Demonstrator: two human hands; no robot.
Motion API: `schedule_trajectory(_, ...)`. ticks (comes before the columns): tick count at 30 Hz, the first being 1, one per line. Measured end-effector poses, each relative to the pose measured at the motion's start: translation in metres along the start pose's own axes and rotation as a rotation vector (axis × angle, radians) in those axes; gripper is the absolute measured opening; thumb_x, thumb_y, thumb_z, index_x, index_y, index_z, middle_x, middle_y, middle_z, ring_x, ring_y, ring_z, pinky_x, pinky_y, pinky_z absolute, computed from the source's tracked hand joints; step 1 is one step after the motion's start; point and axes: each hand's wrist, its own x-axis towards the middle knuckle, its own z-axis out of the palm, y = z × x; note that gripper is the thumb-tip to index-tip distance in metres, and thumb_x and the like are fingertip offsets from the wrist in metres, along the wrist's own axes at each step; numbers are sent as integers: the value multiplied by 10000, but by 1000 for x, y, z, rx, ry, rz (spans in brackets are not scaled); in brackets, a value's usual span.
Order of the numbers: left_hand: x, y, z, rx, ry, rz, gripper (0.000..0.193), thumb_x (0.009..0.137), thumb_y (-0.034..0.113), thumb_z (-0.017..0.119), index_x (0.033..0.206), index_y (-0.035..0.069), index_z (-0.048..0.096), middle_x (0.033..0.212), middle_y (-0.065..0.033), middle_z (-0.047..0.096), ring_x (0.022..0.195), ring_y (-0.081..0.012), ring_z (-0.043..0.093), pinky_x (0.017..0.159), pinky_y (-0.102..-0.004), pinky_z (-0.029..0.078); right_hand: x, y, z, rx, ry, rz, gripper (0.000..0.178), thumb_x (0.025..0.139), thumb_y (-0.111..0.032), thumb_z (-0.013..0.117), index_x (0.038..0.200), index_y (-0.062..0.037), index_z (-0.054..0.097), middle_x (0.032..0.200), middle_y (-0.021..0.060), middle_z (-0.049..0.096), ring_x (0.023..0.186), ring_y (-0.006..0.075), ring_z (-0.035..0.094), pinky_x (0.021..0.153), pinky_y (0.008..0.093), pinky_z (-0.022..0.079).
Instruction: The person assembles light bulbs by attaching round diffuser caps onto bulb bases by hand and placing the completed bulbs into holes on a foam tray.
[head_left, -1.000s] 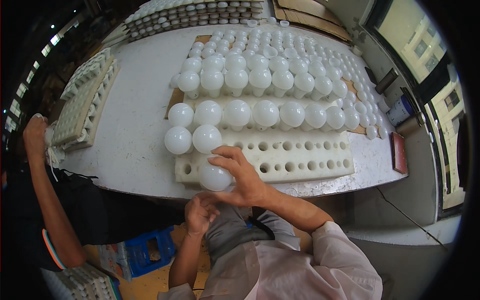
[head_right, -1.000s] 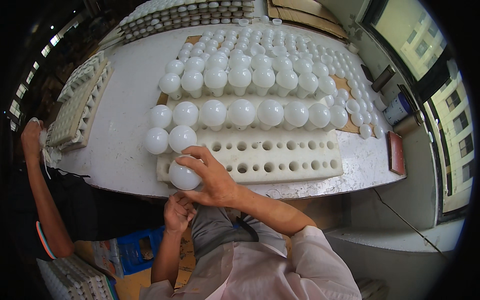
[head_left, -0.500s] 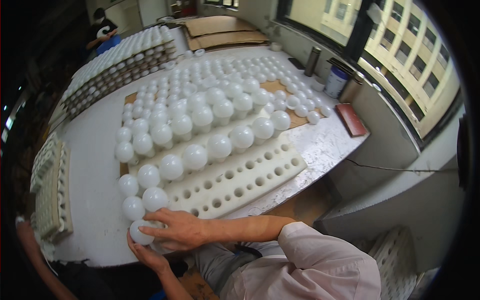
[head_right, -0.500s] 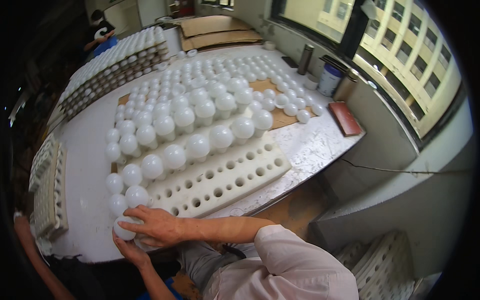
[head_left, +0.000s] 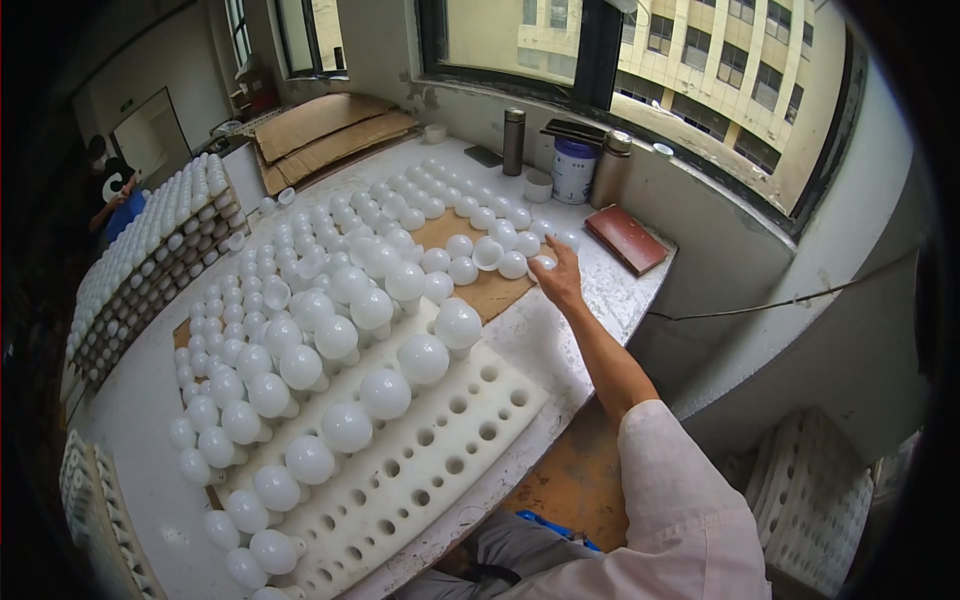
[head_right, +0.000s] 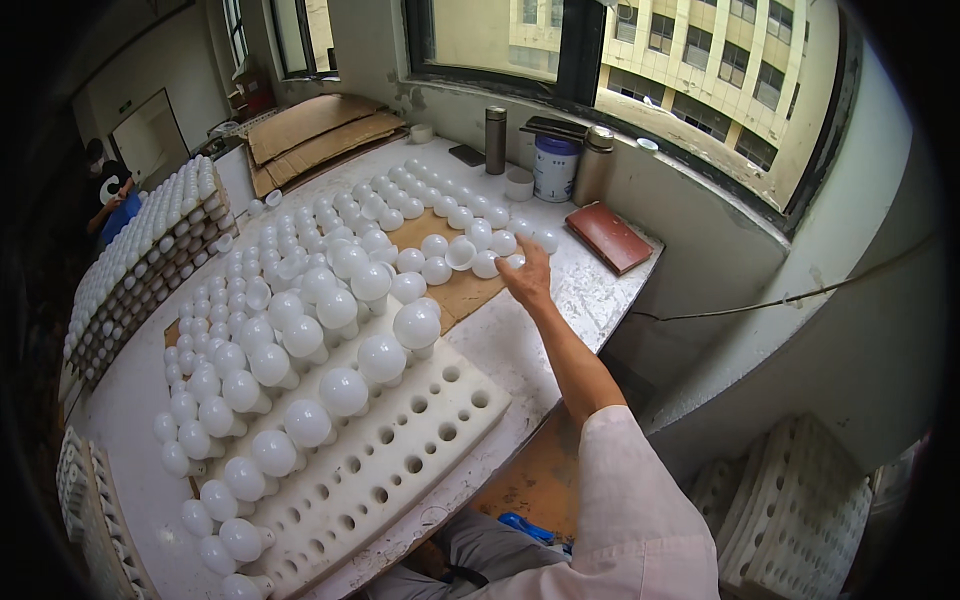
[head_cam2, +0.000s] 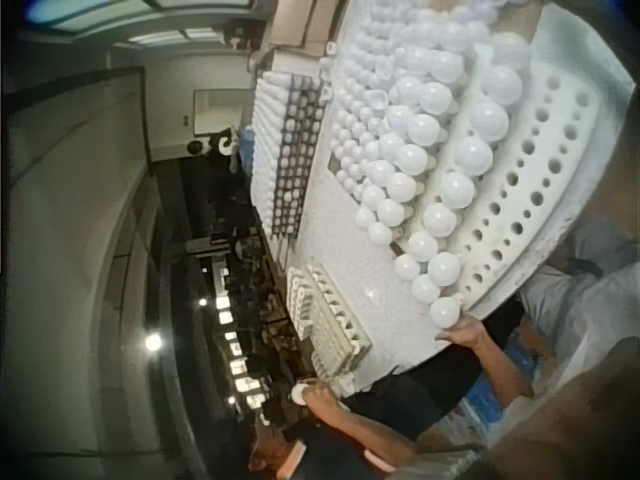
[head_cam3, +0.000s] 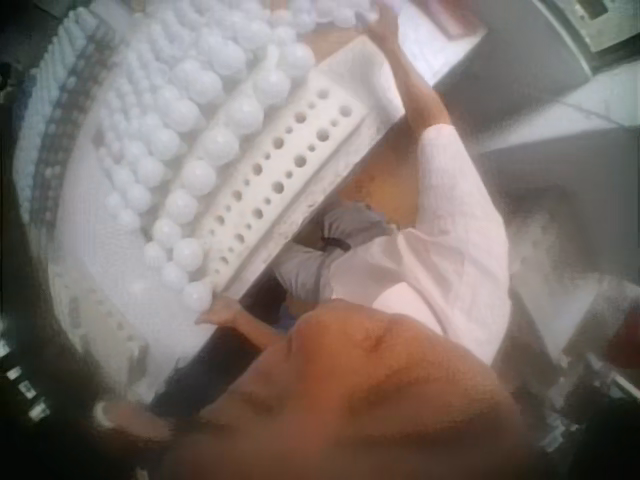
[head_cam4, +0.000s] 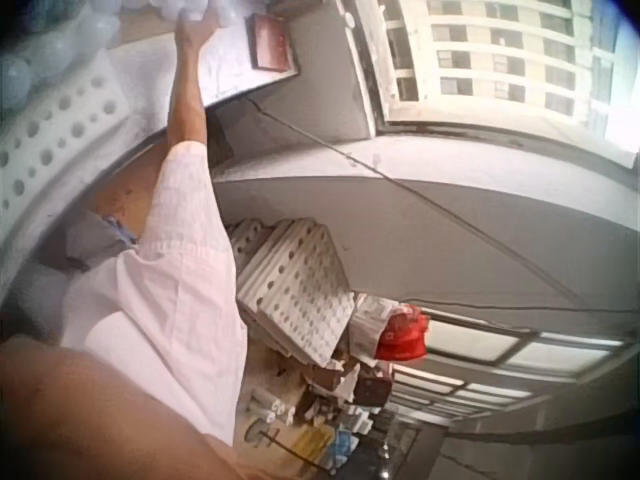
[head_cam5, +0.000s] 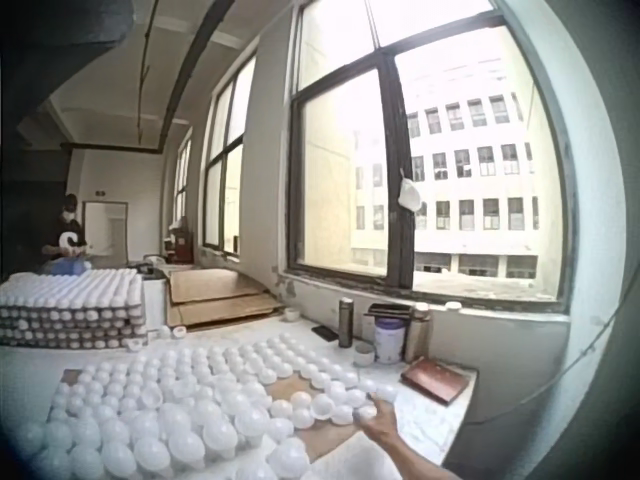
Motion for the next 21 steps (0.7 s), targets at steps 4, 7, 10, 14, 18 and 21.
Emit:
schedule_trajectory(4,-2,12,8,-160,143,-73,854,887,642,381,1432,3,229,1463,-165,317,1354,-354,260,1142,-471,134,57,54,9,-326,-94,30,657,703,-442,675,1239,-79,568,1307,150,511,1256,335,410,1056,419,324)
schedule_trajectory(7,17,-3,-34,-203,298,-4,784,860,580,516,1401,45,327,1436,-121,367,1342,-335,267,1111,-461,212,91,88,12,-530,-194,67,677,702,-496,636,1283,-156,557,1375,106,470,1319,351,338,1100,455,239)
schedule_trajectory(10,21,-5,-46,-77,341,30,726,846,560,550,1345,50,412,1407,-110,397,1309,-311,308,1074,-469,259,112,103,22,-571,-244,84,688,696,-500,629,1293,-169,552,1371,106,475,1316,351,345,1094,448,255)
schedule_trajectory(14,5,6,5,-57,398,-9,609,859,471,574,1269,30,487,1330,-101,472,1210,-300,410,1016,-458,323,122,104,37,-378,-410,150,700,691,-499,623,1304,-170,544,1317,119,526,1249,336,437,1038,416,354)
schedule_trajectory(18,0,9,23,25,347,-30,577,865,436,579,1257,23,495,1308,-107,490,1175,-303,437,996,-448,348,107,91,49,-348,-378,13,591,682,-396,671,1202,-124,607,1153,146,625,1042,292,599,914,375,460)
schedule_trajectory(21,-1,8,35,71,291,-46,553,869,410,583,1249,17,502,1291,-112,504,1149,-306,458,980,-441,367,85,65,49,-280,-448,115,530,709,-376,670,1157,-98,611,1152,158,608,1028,305,590,915,392,452)
